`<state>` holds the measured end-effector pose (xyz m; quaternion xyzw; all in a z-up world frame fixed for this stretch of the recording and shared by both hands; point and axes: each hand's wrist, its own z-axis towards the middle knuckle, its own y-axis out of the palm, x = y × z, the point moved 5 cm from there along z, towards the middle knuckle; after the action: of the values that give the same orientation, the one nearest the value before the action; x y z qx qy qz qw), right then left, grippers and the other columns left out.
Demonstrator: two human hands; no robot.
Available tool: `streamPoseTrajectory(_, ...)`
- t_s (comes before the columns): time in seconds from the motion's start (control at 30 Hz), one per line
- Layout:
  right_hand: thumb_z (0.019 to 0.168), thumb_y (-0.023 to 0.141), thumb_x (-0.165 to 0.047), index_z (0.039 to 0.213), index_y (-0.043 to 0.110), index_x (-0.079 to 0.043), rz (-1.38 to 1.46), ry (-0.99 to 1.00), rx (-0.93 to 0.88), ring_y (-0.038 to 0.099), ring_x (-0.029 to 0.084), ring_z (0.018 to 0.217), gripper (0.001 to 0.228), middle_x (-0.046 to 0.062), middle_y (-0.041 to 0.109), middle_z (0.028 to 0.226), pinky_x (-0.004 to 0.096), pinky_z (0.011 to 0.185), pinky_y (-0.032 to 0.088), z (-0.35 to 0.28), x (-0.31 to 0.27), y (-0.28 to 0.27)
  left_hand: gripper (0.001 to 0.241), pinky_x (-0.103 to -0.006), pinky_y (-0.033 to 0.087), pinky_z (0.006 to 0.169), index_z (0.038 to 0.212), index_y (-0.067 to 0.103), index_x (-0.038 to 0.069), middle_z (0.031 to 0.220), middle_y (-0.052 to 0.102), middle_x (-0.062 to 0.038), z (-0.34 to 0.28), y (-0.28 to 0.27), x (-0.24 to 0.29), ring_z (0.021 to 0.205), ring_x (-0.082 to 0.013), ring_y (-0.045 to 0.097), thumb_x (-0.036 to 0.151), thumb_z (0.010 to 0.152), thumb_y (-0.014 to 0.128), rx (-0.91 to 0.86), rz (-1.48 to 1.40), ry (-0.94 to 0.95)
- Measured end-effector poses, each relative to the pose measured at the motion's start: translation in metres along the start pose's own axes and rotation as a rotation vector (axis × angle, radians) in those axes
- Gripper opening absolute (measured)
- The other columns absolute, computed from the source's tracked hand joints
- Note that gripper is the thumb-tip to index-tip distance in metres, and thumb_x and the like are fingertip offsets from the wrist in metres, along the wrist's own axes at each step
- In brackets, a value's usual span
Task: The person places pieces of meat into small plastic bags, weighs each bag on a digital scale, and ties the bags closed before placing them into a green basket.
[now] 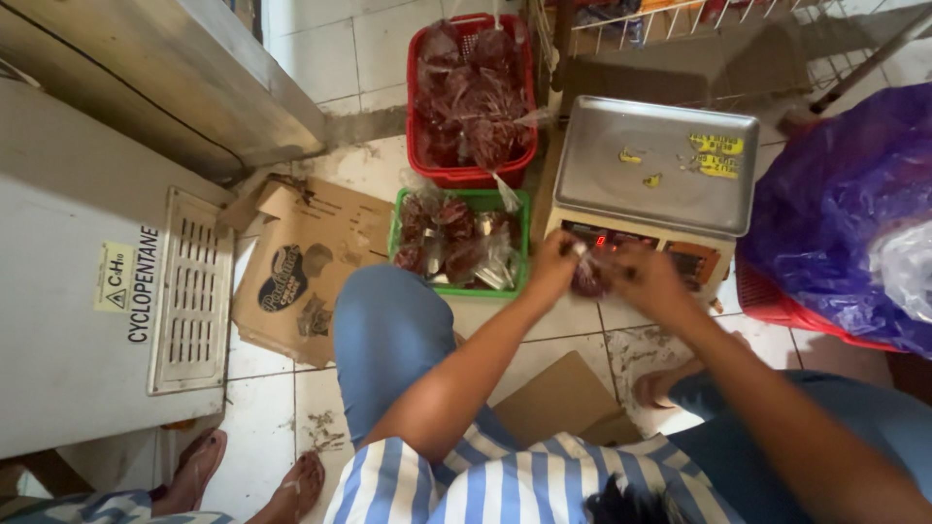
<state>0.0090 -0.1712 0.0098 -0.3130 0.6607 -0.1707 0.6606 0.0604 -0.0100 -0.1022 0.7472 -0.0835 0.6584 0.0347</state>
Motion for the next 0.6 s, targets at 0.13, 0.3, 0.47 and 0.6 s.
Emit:
streamPoseTrajectory(0.13, 0.083, 0.075, -0.015, 0.111, 0.074, -0.006, -0.145, -0.013, 0.034, 0.070, 0.036, 0.091, 0.029, 0.017, 0.071, 0.104, 0.044, 0.080, 0.055, -0.021, -0.044, -0.005, 0.032, -0.0393, 0.050, 0.093, 0.120, 0.061, 0.003, 0.113, 0.069, -0.017, -0.019, 0.024, -0.018, 0.107, -0.0304, 0.066, -0.003, 0.090, 0.053, 0.037, 0.063, 0.146)
streamPoseTrajectory(0.3, 0.084, 0.076, -0.017, 0.107, 0.075, -0.006, -0.264, 0.030, 0.055, 0.069, 0.038, 0.094, 0.025, 0.017, 0.071, 0.105, 0.046, 0.079, 0.054, -0.018, -0.045, -0.004, 0.027, -0.0413, 0.051, 0.092, 0.119, 0.060, 0.002, 0.113, 0.067, -0.021, -0.028, 0.024, 0.014, 0.107, -0.0368, 0.066, 0.002, 0.093, 0.056, -0.048, 0.140, 0.233)
streamPoseTrajectory(0.47, 0.085, 0.073, -0.008, 0.108, 0.074, -0.002, -0.090, -0.145, 0.159, 0.072, 0.035, 0.093, 0.024, 0.019, 0.073, 0.106, 0.041, 0.082, 0.056, -0.006, -0.006, -0.014, 0.022, -0.0451, 0.052, 0.089, 0.115, 0.059, 0.003, 0.111, 0.066, -0.019, -0.042, 0.003, 0.100, 0.107, -0.0392, 0.064, 0.006, 0.094, 0.059, -0.112, 0.450, 0.412)
streamPoseTrajectory(0.6, 0.087, 0.071, -0.003, 0.111, 0.074, 0.001, 0.002, -0.157, 0.138, 0.073, 0.030, 0.091, 0.025, 0.019, 0.073, 0.106, 0.038, 0.079, 0.057, -0.006, 0.005, -0.015, 0.024, -0.0446, 0.053, 0.082, 0.111, 0.062, 0.007, 0.109, 0.067, -0.014, -0.052, -0.007, 0.147, 0.101, -0.0346, 0.065, 0.011, 0.087, 0.067, -0.237, 0.617, 0.519)
